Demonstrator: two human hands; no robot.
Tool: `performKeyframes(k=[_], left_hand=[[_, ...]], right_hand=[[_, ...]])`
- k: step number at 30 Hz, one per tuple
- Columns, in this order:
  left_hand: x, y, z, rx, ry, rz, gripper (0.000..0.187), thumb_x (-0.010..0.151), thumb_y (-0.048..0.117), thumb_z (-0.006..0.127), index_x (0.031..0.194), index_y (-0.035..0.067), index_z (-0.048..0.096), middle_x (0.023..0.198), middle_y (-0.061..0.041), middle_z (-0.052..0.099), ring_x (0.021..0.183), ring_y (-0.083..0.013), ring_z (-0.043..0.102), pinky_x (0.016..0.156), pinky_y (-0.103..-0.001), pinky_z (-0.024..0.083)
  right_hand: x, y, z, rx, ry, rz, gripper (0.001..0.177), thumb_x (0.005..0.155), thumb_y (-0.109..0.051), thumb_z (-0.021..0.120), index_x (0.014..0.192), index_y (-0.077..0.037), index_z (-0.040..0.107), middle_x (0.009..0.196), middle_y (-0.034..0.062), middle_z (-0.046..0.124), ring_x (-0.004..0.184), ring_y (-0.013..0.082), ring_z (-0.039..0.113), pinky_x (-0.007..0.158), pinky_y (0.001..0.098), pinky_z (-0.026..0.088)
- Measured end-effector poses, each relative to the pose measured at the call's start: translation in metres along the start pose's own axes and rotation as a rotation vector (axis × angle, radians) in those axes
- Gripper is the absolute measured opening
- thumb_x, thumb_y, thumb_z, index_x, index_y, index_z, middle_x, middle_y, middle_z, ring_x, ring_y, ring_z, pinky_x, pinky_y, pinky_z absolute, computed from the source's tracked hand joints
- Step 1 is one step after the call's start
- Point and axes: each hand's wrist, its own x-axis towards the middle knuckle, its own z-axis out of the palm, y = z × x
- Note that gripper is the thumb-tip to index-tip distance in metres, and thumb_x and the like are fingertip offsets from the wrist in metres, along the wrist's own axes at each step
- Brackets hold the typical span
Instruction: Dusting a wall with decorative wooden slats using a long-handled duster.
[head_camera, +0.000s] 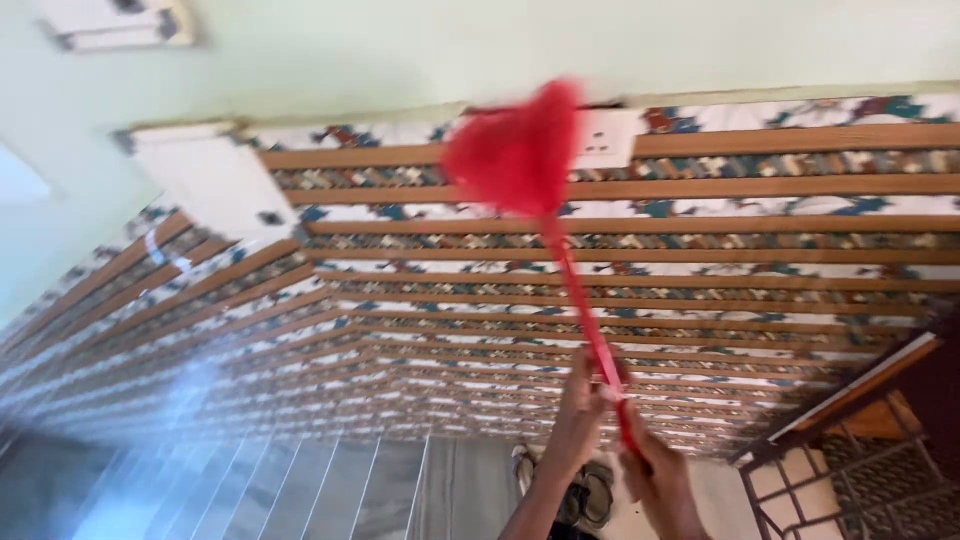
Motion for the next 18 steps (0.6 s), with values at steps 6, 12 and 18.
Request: performKeyframes(k=[6, 12, 18], left_hand=[[-0.024, 0.026, -0.004, 0.444, -0.152, -0.007, 0.064, 0.107, 0.049, 0.059, 0.149, 0.001, 0.052, 0.129, -0.012, 0.062, 0.122, -0.0218, 0.062, 0.098, -0.039, 0.055], [-0.048, 0.064, -0.012, 0.435, -0.029, 0.103, 0.084, 0.106, 0.044, 0.062, 0.168, 0.000, 0.026, 0.157, -0.020, 0.046, 0.140, -0.0261, 0.052, 0.105, -0.040, 0.050], [-0.085, 0.049, -0.050, 0.442, 0.212, 0.157, 0.091, 0.104, 0.041, 0.061, 0.170, 0.002, 0.010, 0.166, -0.015, 0.033, 0.133, -0.0250, 0.052, 0.101, -0.037, 0.047]], right_hand=[[0.048, -0.068, -0.007, -0.120, 0.158, -0.085, 0.071, 0.097, -0.006, 0.058, 0.161, -0.023, 0.034, 0.065, 0.0031, 0.056, 0.050, 0.0101, 0.051, 0.042, 0.0279, 0.042], [0.089, -0.154, 0.037, -0.202, 0.079, -0.441, 0.067, 0.103, -0.010, 0.056, 0.164, -0.021, 0.030, 0.092, 0.0088, 0.068, 0.073, 0.0112, 0.067, 0.054, 0.0275, 0.056], [0.126, -0.181, 0.111, -0.338, -0.050, -0.444, 0.065, 0.105, -0.013, 0.061, 0.163, -0.029, 0.036, 0.075, 0.0148, 0.065, 0.054, 0.0181, 0.056, 0.051, 0.0364, 0.048]])
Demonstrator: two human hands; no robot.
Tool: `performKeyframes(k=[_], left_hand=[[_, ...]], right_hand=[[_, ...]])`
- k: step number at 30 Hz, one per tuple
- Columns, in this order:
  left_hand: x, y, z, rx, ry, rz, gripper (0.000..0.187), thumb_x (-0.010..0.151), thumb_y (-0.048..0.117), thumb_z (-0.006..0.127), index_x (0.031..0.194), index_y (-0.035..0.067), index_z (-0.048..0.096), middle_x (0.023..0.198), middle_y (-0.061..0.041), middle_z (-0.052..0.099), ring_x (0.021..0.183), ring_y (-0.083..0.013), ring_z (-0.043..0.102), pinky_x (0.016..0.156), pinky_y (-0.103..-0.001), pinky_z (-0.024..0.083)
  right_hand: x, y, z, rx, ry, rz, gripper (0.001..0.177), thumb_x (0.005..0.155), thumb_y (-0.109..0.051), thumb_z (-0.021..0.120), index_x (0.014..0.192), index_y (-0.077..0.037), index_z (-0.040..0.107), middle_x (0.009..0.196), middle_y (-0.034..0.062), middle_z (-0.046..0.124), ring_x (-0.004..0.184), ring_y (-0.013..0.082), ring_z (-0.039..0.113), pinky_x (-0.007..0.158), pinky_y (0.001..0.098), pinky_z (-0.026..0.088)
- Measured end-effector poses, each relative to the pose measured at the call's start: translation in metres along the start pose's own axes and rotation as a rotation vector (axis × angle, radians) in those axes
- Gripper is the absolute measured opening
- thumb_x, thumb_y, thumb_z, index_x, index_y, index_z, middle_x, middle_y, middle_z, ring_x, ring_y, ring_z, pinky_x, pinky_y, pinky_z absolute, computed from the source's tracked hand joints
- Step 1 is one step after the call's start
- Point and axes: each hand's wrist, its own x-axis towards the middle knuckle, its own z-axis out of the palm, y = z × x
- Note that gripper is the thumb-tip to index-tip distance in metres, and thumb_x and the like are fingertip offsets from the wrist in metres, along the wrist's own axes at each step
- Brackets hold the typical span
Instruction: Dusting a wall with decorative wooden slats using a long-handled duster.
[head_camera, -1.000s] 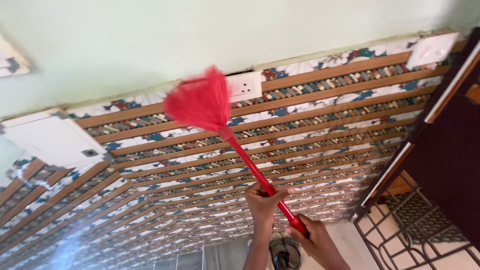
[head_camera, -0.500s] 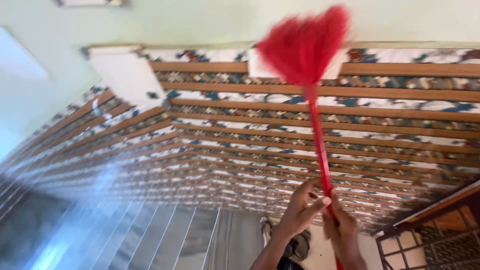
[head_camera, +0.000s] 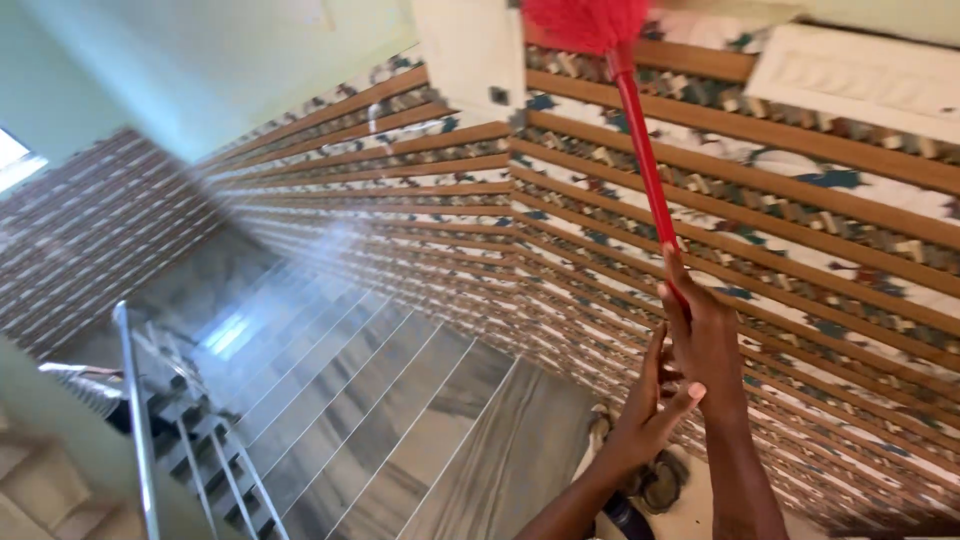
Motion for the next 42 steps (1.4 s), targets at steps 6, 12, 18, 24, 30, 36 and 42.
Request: performKeyframes(k=[6, 12, 18, 24, 30, 36, 42], left_hand=[[-0.045, -0.063, -0.020, -0.196, 0.003, -0.313, 0.067, 0.113, 0.043, 0.050, 0.163, 0.001, 0.032, 0.110, -0.007, 0.057, 0.098, -0.0112, 0.054, 0.087, -0.029, 0.046], [-0.059, -0.148, -0.011, -0.401, -0.075, -0.487, 0.052, 0.107, 0.052, 0.046, 0.126, 0.006, 0.059, 0.096, 0.005, 0.063, 0.086, -0.0063, 0.057, 0.080, -0.025, 0.046], [-0.080, -0.219, 0.034, -0.542, -0.296, -0.518, 0.059, 0.110, 0.056, 0.050, 0.135, 0.003, 0.058, 0.107, 0.001, 0.063, 0.093, -0.0079, 0.059, 0.087, -0.029, 0.050], [-0.087, -0.205, 0.074, -0.617, -0.663, -0.650, 0.057, 0.116, 0.049, 0.058, 0.141, -0.002, 0.056, 0.113, -0.012, 0.069, 0.105, -0.0232, 0.068, 0.094, -0.035, 0.055], [-0.094, -0.151, 0.084, -0.892, -0.524, -0.460, 0.053, 0.100, 0.034, 0.055, 0.141, 0.001, 0.049, 0.110, -0.013, 0.070, 0.088, -0.0233, 0.070, 0.074, -0.035, 0.056], [-0.070, -0.170, 0.121, -0.661, -0.439, -0.529, 0.071, 0.097, 0.023, 0.045, 0.165, 0.011, 0.029, 0.110, -0.011, 0.065, 0.080, -0.0147, 0.057, 0.063, -0.027, 0.044], [-0.051, -0.138, 0.179, -0.649, -0.747, -0.440, 0.096, 0.100, 0.012, 0.059, 0.161, 0.035, -0.011, 0.158, -0.015, 0.032, 0.119, -0.0256, 0.052, 0.091, -0.037, 0.050]], right_hand=[[0.017, -0.015, 0.041, 0.080, 0.035, -0.098, 0.062, 0.105, -0.014, 0.062, 0.160, -0.030, 0.040, 0.082, 0.0123, 0.070, 0.055, 0.0133, 0.056, 0.049, 0.0337, 0.047], [-0.019, 0.009, 0.038, 0.073, 0.170, -0.030, 0.063, 0.105, -0.017, 0.061, 0.163, -0.028, 0.038, 0.079, 0.0109, 0.067, 0.055, 0.0158, 0.047, 0.048, 0.0345, 0.042], [-0.070, 0.029, -0.011, -0.159, 0.311, 0.250, 0.062, 0.103, -0.022, 0.061, 0.161, -0.023, 0.038, 0.065, 0.0078, 0.064, 0.045, 0.0128, 0.047, 0.043, 0.0353, 0.038], [-0.110, 0.031, -0.044, -0.265, 0.445, 0.507, 0.063, 0.101, -0.022, 0.061, 0.160, -0.019, 0.040, 0.061, 0.0080, 0.062, 0.044, 0.0136, 0.049, 0.042, 0.0359, 0.037], [-0.125, 0.049, -0.042, -0.142, 0.394, 0.552, 0.064, 0.096, -0.021, 0.064, 0.156, -0.021, 0.043, 0.068, 0.0097, 0.069, 0.048, 0.0158, 0.058, 0.042, 0.0357, 0.045], [-0.125, 0.046, -0.091, -0.186, 0.410, 0.388, 0.065, 0.098, -0.017, 0.064, 0.158, -0.020, 0.039, 0.080, 0.0141, 0.074, 0.057, 0.0158, 0.066, 0.049, 0.0350, 0.049], [-0.152, 0.093, -0.162, -0.284, 0.557, 0.642, 0.067, 0.099, -0.017, 0.062, 0.160, -0.025, 0.036, 0.066, 0.0128, 0.067, 0.048, 0.0165, 0.060, 0.046, 0.0366, 0.048]])
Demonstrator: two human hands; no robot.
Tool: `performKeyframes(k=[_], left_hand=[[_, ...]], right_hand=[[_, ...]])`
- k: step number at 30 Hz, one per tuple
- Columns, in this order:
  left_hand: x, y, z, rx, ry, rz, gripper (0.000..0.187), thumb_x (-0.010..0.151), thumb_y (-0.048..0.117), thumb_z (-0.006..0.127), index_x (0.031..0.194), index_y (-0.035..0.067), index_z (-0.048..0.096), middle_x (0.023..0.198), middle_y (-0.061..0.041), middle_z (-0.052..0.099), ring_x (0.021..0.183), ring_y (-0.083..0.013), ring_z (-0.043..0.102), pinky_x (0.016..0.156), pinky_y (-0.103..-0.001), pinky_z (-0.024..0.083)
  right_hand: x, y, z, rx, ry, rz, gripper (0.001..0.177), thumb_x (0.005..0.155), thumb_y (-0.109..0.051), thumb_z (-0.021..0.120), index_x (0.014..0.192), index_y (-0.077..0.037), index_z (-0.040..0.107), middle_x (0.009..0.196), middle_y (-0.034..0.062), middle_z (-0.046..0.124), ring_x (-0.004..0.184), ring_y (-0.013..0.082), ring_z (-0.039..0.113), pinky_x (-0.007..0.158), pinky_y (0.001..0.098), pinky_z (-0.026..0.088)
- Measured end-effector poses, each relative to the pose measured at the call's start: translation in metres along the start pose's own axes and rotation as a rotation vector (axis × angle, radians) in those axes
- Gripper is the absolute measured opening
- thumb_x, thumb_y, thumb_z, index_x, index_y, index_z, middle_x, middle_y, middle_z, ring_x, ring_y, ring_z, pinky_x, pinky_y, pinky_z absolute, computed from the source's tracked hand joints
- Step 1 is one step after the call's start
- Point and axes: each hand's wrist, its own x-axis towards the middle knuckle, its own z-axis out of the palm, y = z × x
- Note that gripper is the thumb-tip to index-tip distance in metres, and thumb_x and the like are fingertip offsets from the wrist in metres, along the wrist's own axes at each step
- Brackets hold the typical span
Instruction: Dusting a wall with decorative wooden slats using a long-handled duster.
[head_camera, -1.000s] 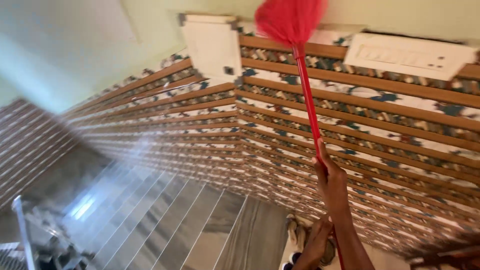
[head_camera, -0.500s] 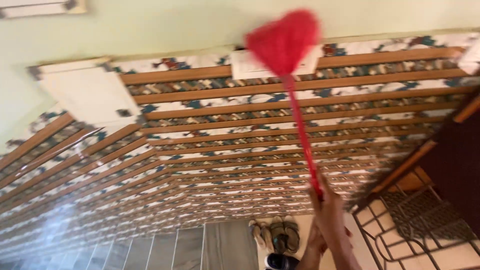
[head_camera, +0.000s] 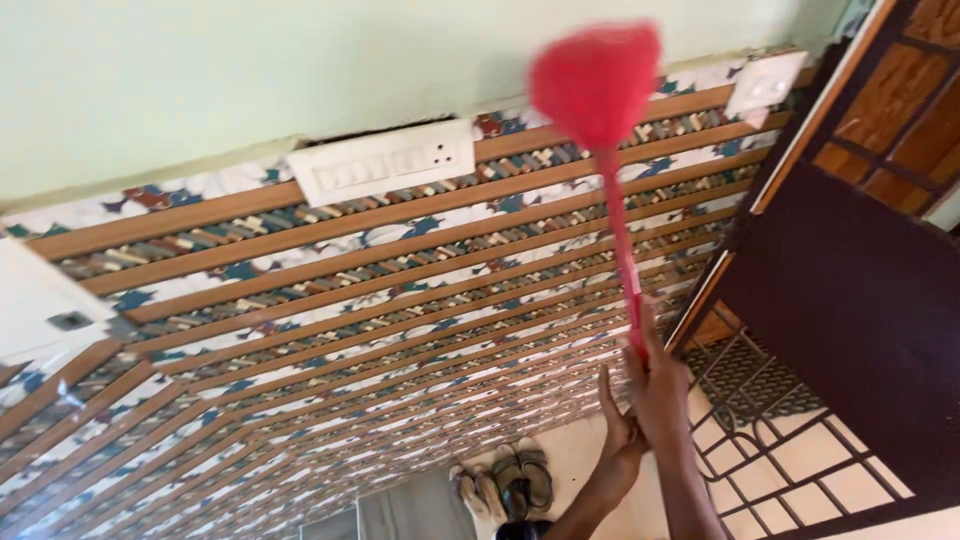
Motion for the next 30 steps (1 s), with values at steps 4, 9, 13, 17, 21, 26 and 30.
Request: performKeyframes(k=[4, 9, 13, 17, 21, 26, 30], left_hand=[[0.032, 0.031, 0.031, 0.043, -0.065, 0.098, 0.106, 0.102, 0.018, 0.066, 0.163, 0.037, -0.019, 0.174, -0.019, 0.022, 0.142, -0.0313, 0.047, 0.106, -0.045, 0.052], [0.062, 0.083, 0.035, 0.297, 0.157, 0.156, 0.112, 0.096, 0.042, 0.069, 0.164, 0.023, -0.017, 0.172, -0.016, 0.015, 0.141, -0.0354, 0.048, 0.100, -0.049, 0.060], [0.076, 0.117, 0.042, 0.504, 0.403, 0.343, 0.112, 0.092, 0.049, 0.068, 0.166, 0.015, -0.008, 0.161, -0.020, 0.039, 0.123, -0.0334, 0.063, 0.096, -0.048, 0.059], [0.084, 0.127, 0.047, 0.599, 0.401, 0.365, 0.110, 0.097, 0.043, 0.074, 0.168, 0.011, -0.002, 0.137, -0.022, 0.067, 0.111, -0.0294, 0.072, 0.090, -0.040, 0.061], [0.112, 0.121, 0.077, 0.865, 0.370, 0.073, 0.112, 0.090, 0.038, 0.074, 0.167, 0.012, -0.004, 0.117, -0.017, 0.075, 0.093, -0.0256, 0.075, 0.076, -0.036, 0.060], [0.136, 0.088, 0.091, 0.659, -0.152, 0.295, 0.114, 0.098, 0.042, 0.071, 0.167, 0.008, -0.013, 0.158, -0.025, 0.046, 0.128, -0.0325, 0.064, 0.107, -0.041, 0.056], [0.130, 0.076, 0.082, 0.609, -0.170, 0.284, 0.114, 0.098, 0.037, 0.074, 0.166, 0.009, -0.013, 0.165, -0.029, 0.035, 0.145, -0.0390, 0.049, 0.111, -0.049, 0.049]], right_hand=[[0.025, 0.064, -0.010, -0.043, 0.118, -0.022, 0.063, 0.100, -0.015, 0.060, 0.158, -0.024, 0.040, 0.069, 0.0089, 0.066, 0.050, 0.0168, 0.060, 0.044, 0.0355, 0.047], [0.005, 0.046, 0.003, 0.305, -0.124, 0.173, 0.048, 0.105, -0.023, 0.045, 0.152, -0.020, 0.051, 0.078, 0.0134, 0.070, 0.068, 0.0213, 0.075, 0.060, 0.0333, 0.060], [-0.011, -0.008, -0.002, 0.387, -0.285, 0.098, 0.040, 0.102, -0.018, 0.048, 0.136, -0.005, 0.063, 0.107, 0.0160, 0.078, 0.094, 0.0249, 0.078, 0.075, 0.0366, 0.062], [0.010, -0.033, -0.021, 0.176, -0.396, 0.077, 0.044, 0.100, -0.021, 0.047, 0.140, -0.005, 0.060, 0.103, 0.0165, 0.076, 0.087, 0.0271, 0.076, 0.071, 0.0391, 0.060], [0.020, 0.041, -0.021, 0.248, -0.295, 0.165, 0.039, 0.111, -0.025, 0.040, 0.133, -0.007, 0.066, 0.098, 0.0129, 0.077, 0.083, 0.0221, 0.074, 0.070, 0.0344, 0.059], [0.053, 0.052, -0.073, 0.561, 0.014, 0.092, 0.054, 0.101, -0.029, 0.049, 0.151, -0.010, 0.046, 0.100, 0.0096, 0.072, 0.072, 0.0160, 0.068, 0.055, 0.0303, 0.058], [0.066, 0.045, -0.081, 0.428, 0.107, -0.024, 0.065, 0.097, -0.034, 0.052, 0.156, -0.010, 0.036, 0.094, 0.0065, 0.069, 0.070, 0.0161, 0.069, 0.052, 0.0311, 0.057]])
